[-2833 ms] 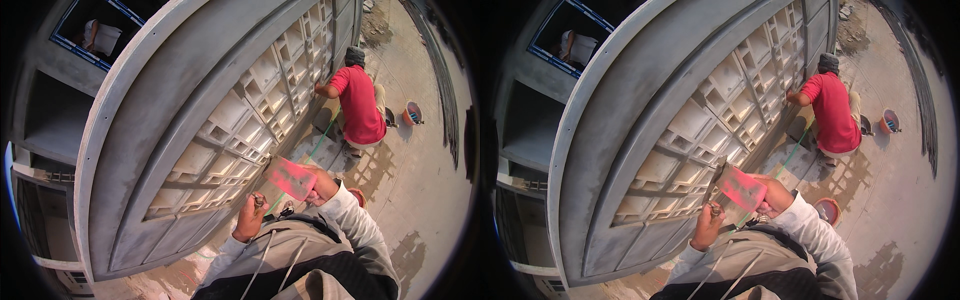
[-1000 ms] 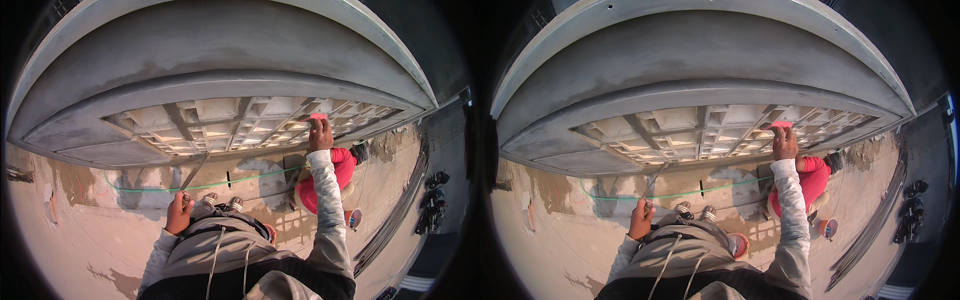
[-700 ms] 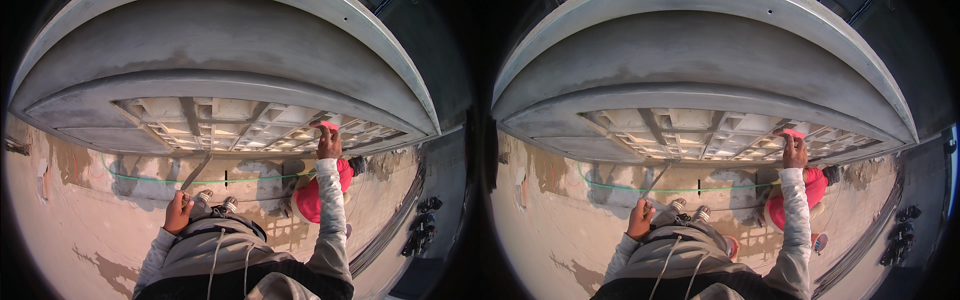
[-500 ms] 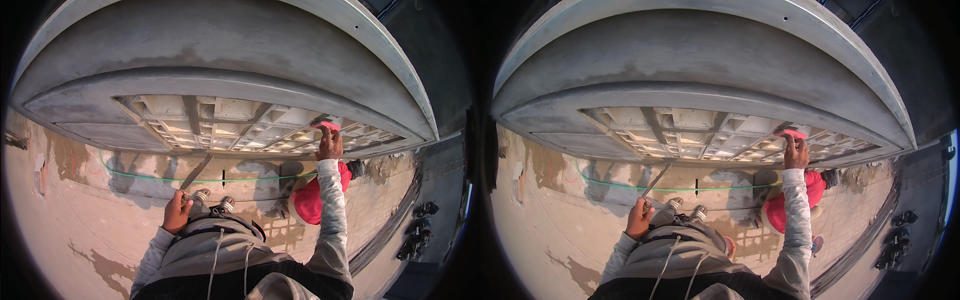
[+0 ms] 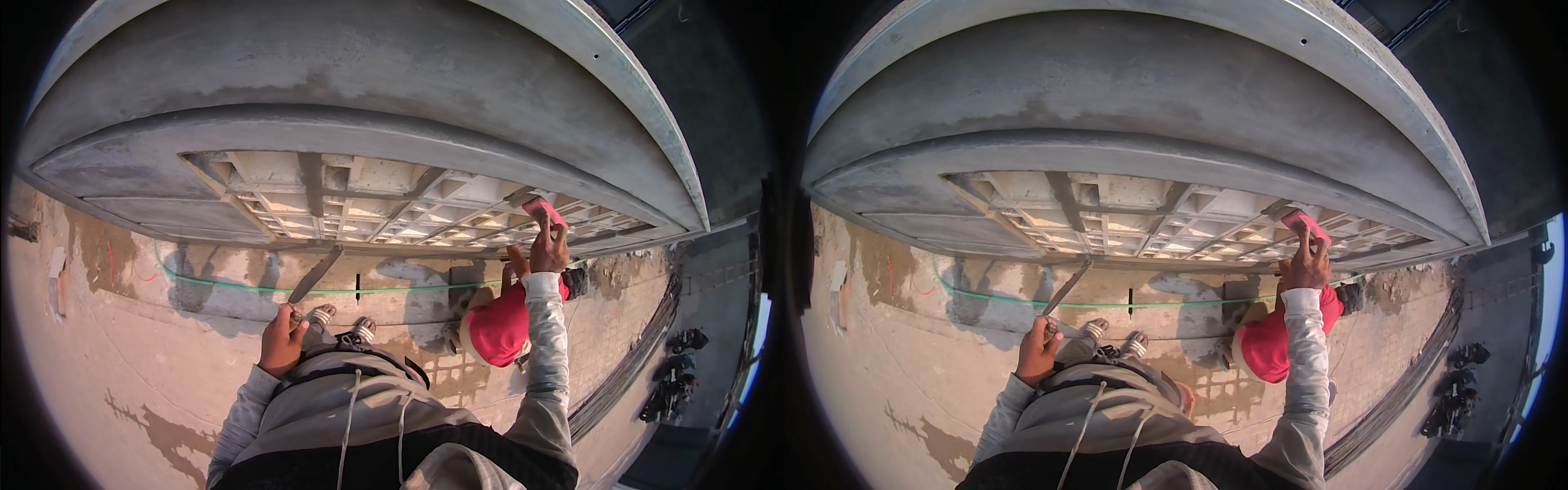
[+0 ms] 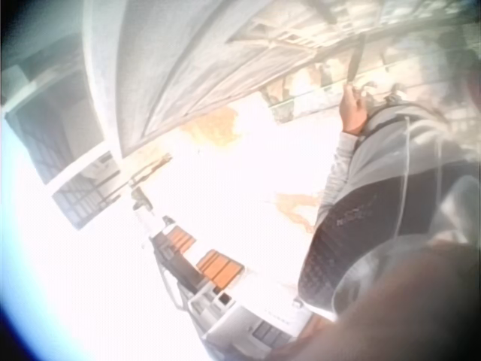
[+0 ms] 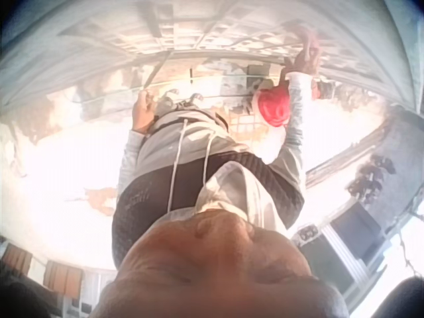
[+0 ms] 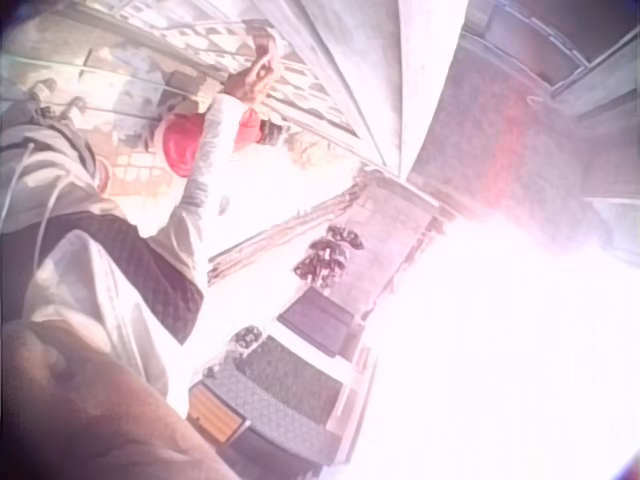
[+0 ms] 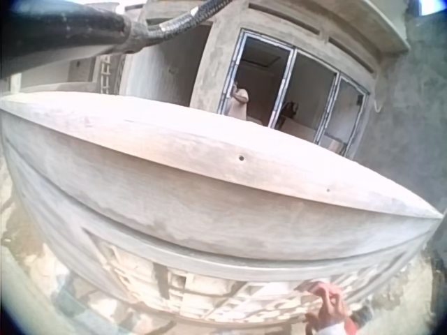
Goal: The person applies plaster to a decorative lattice wall using a trowel and a pink float. They scoop material from a bucket, spread it onto the wall surface, and smooth it into the recessed grid pattern. Another worker is visible nearby performing similar tasks.
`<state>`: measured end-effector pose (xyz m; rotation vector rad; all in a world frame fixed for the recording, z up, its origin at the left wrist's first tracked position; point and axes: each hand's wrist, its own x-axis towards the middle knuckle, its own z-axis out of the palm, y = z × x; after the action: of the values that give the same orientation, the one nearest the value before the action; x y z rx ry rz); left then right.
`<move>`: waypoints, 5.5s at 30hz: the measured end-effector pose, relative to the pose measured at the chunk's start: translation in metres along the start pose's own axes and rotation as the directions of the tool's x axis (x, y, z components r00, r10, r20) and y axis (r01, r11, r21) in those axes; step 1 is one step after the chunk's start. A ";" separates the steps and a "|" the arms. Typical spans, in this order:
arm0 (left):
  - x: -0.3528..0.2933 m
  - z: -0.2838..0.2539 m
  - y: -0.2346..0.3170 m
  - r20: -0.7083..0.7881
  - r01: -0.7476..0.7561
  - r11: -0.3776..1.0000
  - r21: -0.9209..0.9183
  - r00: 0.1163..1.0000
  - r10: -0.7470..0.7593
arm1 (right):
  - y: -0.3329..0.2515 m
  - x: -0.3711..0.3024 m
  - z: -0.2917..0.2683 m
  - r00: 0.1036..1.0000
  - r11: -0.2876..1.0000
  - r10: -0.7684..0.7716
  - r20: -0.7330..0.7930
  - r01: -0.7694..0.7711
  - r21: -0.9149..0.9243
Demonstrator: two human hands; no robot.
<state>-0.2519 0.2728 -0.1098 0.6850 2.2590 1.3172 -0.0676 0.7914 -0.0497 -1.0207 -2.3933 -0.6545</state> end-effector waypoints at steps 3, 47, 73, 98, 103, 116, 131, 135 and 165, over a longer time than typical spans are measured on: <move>0.001 0.001 -0.003 0.004 0.008 1.000 -0.016 1.000 -0.008 | -0.010 -0.016 -0.012 0.993 0.965 0.108 0.035 -0.114 0.238; -0.009 0.013 0.004 0.022 -0.022 1.000 0.021 1.000 0.022 | -0.021 -0.033 0.047 0.959 0.981 -0.140 -0.246 0.168 0.096; -0.021 0.008 -0.012 -0.024 0.017 0.999 -0.048 1.000 -0.019 | -0.075 -0.062 0.033 0.521 -0.944 -0.224 0.823 -0.326 -0.051; -0.015 0.006 -0.028 -0.011 -0.029 0.998 -0.046 1.000 0.029 | -0.014 0.016 0.006 0.705 -0.845 -0.478 0.524 -0.206 -0.494; -0.012 0.011 -0.026 0.010 -0.020 0.997 -0.071 1.000 0.020 | -0.015 -0.014 -0.037 0.822 -0.885 -0.414 0.392 -0.262 -0.384; 0.035 0.010 0.066 0.485 0.095 0.880 -0.466 0.859 0.165 | -0.153 -0.164 -0.148 0.449 -0.792 -0.589 0.672 -0.486 -0.370; 0.052 0.034 0.079 0.555 -0.206 0.969 -0.137 0.794 0.247 | -0.140 -0.157 -0.161 0.450 -0.836 -0.514 0.730 -0.454 -0.308; 0.054 0.032 0.079 0.581 -0.248 0.965 -0.087 0.774 0.251 | -0.129 -0.162 -0.163 0.454 -0.822 -0.494 0.742 -0.523 -0.226; 0.041 0.026 0.042 0.356 -0.216 0.974 0.070 0.917 0.178 | -0.090 -0.207 -0.109 0.730 -0.896 -0.107 0.675 -0.365 0.253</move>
<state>-0.2603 0.3335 -0.0891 1.1163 2.0219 1.0615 0.0174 0.5621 -0.1041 -0.4973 -0.7293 2.2615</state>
